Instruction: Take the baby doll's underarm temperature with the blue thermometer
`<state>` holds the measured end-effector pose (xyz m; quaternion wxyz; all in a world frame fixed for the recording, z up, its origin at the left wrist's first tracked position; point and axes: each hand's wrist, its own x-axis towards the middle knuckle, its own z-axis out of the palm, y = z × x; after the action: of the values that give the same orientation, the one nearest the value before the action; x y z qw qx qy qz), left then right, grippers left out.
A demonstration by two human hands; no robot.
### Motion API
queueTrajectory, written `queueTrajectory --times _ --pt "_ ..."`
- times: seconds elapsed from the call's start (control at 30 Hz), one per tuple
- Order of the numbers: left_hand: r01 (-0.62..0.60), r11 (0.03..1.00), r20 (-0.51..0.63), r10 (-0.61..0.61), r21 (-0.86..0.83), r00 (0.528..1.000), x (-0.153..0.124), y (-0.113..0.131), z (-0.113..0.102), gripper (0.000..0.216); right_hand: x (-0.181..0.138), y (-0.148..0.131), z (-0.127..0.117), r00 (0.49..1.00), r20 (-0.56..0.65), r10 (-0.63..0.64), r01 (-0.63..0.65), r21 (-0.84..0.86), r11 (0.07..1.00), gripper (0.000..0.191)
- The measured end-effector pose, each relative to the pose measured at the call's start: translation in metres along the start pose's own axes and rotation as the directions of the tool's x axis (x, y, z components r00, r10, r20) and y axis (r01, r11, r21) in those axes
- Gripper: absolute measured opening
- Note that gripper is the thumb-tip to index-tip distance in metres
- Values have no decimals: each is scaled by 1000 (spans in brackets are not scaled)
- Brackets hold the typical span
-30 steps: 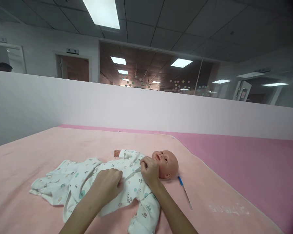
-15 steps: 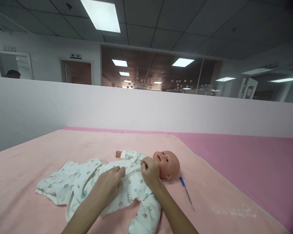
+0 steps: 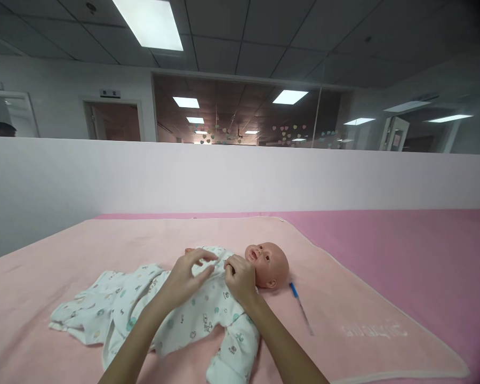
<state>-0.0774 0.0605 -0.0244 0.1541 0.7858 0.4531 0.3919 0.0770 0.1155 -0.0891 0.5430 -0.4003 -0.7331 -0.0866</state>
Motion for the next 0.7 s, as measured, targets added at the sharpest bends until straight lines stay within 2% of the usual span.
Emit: queueTrajectory --times 0.07,0.1,0.13,0.2,0.27,0.3,0.37,0.43,0.5,0.6,0.63,0.7 --pt "74 977 -134 -102 -199 986 17 -12 15 23 -1 0 -1 999 -31 -24 23 -28 999 23" --pt "98 963 -132 -134 -251 982 23 -17 24 25 -1 -1 -2 998 -43 -45 43 -55 998 23" --pt "78 964 -70 -99 -255 993 27 -22 33 26 -1 -3 -5 996 -45 -76 71 -88 994 23" --pt "-1 989 49 8 -146 999 28 -27 47 24 0 -8 -17 990 -21 -138 133 -158 979 22" --pt "-47 997 87 51 -55 995 24 -26 53 24 -1 -11 -38 991 -18 -130 124 -199 972 21" --pt "-41 998 73 45 -44 996 22 -24 54 24 -3 -12 -51 996 -44 -78 67 -209 976 21" --pt "9 995 43 -5 -98 999 19 -22 54 23 -13 -7 -79 988 -104 111 -132 -235 963 20" --pt "103 966 2 -106 -237 994 20 -24 51 32 -34 5 -106 957 -156 244 -285 -359 889 17" --pt "224 842 -34 -275 -490 961 23 -32 50 37 -62 22 -127 946 -117 304 -317 -544 777 21" --pt "288 469 15 -504 -835 864 26 -45 48 37 -106 46 -147 918 -97 384 -330 -725 605 23" --pt "279 375 42 -531 -884 846 26 -48 48 38 -116 52 -151 900 -58 432 -336 -725 601 21" --pt "264 287 73 -539 -921 839 26 -50 47 36 -126 58 -156 856 22 517 -371 -671 642 15"
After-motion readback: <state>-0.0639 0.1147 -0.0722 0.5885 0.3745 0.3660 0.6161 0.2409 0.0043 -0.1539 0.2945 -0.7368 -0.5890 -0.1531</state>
